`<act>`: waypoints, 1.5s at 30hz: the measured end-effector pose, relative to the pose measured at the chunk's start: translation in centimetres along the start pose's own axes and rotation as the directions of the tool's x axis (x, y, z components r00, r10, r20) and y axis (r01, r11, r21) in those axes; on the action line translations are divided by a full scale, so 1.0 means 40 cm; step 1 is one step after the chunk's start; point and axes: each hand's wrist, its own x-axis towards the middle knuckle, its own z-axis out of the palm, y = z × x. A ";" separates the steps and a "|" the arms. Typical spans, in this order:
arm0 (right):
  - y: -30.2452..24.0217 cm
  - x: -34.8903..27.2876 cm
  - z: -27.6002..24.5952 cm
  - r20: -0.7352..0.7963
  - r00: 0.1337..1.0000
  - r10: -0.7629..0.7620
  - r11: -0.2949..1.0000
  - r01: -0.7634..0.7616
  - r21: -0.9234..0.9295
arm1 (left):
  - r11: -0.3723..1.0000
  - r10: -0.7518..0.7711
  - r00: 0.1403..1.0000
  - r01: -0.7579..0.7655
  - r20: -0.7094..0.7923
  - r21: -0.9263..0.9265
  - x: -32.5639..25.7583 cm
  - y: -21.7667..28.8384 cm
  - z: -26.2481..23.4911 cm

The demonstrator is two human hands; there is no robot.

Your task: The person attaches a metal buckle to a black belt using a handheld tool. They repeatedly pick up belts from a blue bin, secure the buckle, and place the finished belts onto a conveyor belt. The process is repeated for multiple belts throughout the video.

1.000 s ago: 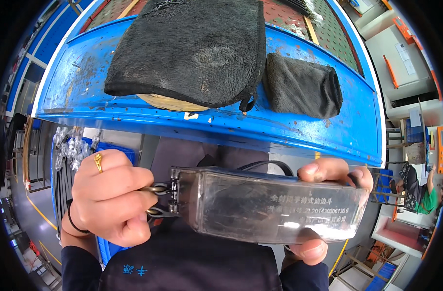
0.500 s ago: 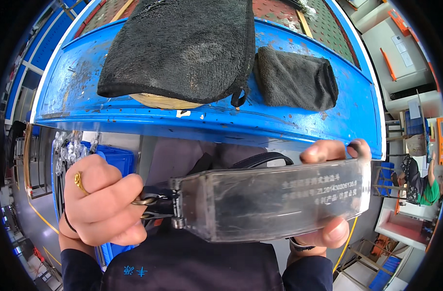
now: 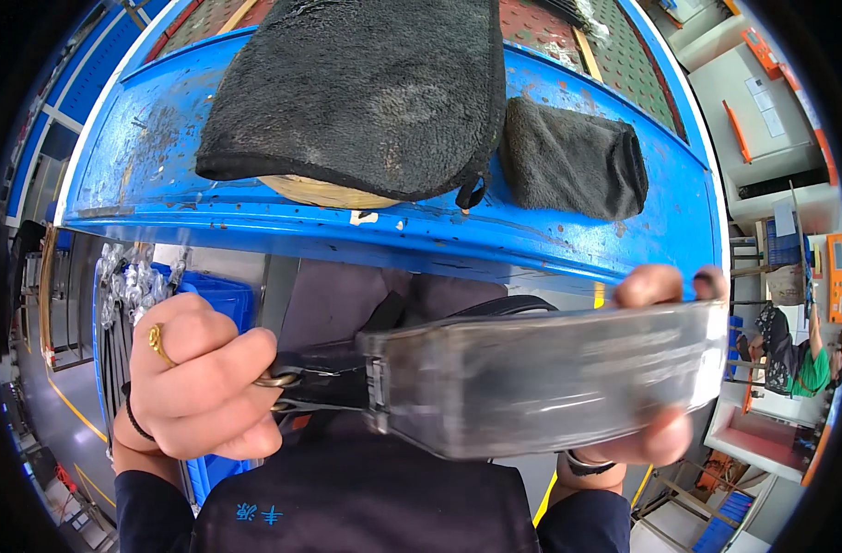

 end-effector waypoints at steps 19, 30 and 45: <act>0.054 0.263 0.167 0.369 0.929 -0.032 0.873 0.205 -0.443 | 0.970 -0.063 0.998 0.065 0.017 -0.235 -0.081 -0.042 -0.034; 0.034 0.091 0.047 0.738 0.672 -0.063 -0.081 0.733 -0.675 | 0.905 -0.065 0.998 0.051 -0.018 -0.422 -0.077 -0.046 -0.003; -0.009 0.037 0.120 0.996 0.089 -0.021 0.532 0.844 -0.064 | 0.892 -0.010 0.994 0.056 0.105 -0.449 -0.039 -0.039 -0.006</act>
